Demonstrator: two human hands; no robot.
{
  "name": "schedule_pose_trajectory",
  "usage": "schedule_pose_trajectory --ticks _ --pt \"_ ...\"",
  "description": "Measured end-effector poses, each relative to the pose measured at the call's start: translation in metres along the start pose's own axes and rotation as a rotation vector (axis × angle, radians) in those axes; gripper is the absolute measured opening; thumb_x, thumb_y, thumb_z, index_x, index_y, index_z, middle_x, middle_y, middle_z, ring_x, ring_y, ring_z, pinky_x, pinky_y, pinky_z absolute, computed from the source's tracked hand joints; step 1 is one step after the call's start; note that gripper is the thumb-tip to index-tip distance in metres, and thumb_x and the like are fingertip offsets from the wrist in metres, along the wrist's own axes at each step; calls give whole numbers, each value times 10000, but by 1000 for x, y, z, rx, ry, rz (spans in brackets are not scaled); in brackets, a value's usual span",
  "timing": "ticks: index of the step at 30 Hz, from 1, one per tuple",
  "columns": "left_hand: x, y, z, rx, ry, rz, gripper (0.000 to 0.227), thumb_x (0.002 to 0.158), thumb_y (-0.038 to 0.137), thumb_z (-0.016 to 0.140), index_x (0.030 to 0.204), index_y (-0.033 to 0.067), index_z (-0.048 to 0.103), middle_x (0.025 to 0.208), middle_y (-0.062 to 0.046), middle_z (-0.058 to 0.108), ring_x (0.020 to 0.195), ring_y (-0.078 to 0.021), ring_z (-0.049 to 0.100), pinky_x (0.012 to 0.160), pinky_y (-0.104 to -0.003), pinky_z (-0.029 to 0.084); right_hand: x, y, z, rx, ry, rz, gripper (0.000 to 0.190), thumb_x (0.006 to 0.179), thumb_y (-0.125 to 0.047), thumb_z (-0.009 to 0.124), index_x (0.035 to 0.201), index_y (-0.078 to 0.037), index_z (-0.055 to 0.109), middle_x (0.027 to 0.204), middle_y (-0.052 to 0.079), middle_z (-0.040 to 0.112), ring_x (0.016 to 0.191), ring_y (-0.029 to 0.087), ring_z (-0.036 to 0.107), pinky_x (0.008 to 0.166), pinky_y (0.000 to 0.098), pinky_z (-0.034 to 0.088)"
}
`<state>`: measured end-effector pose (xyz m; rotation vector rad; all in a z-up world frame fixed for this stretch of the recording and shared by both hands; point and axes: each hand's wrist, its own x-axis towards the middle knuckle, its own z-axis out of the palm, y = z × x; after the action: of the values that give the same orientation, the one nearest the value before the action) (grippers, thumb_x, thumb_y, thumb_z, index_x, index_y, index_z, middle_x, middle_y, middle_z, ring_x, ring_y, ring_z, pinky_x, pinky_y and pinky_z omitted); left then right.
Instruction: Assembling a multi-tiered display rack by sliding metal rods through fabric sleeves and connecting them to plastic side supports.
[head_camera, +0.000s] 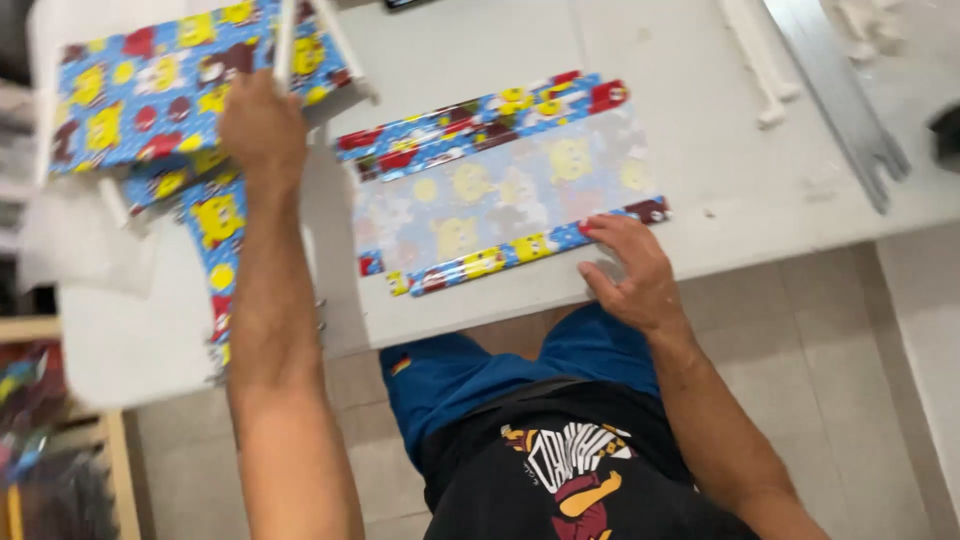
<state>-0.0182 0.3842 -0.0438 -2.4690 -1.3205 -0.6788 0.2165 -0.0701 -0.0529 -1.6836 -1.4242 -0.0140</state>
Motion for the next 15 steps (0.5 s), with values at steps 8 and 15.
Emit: schedule_pose_trajectory --ticks 8,15 --pt "-100 191 -181 -1182 33 359 356 978 268 750 1220 16 682 1156 -165 709 1121 -397 682 1053 -488 472 -23 113 -77 -388 141 111 421 943 -220 774 1248 45 656 1182 265 678 1121 479 649 1004 561 505" --pt "-122 233 -309 -1841 -292 1263 517 1159 138 247 1202 -104 701 1294 -197 708 1196 -239 744 1157 -462 511 -16 239 -156 -1043 140 395 264 916 -132 895 1026 -31 677 1048 161 646 917 376 588 710 497 454"
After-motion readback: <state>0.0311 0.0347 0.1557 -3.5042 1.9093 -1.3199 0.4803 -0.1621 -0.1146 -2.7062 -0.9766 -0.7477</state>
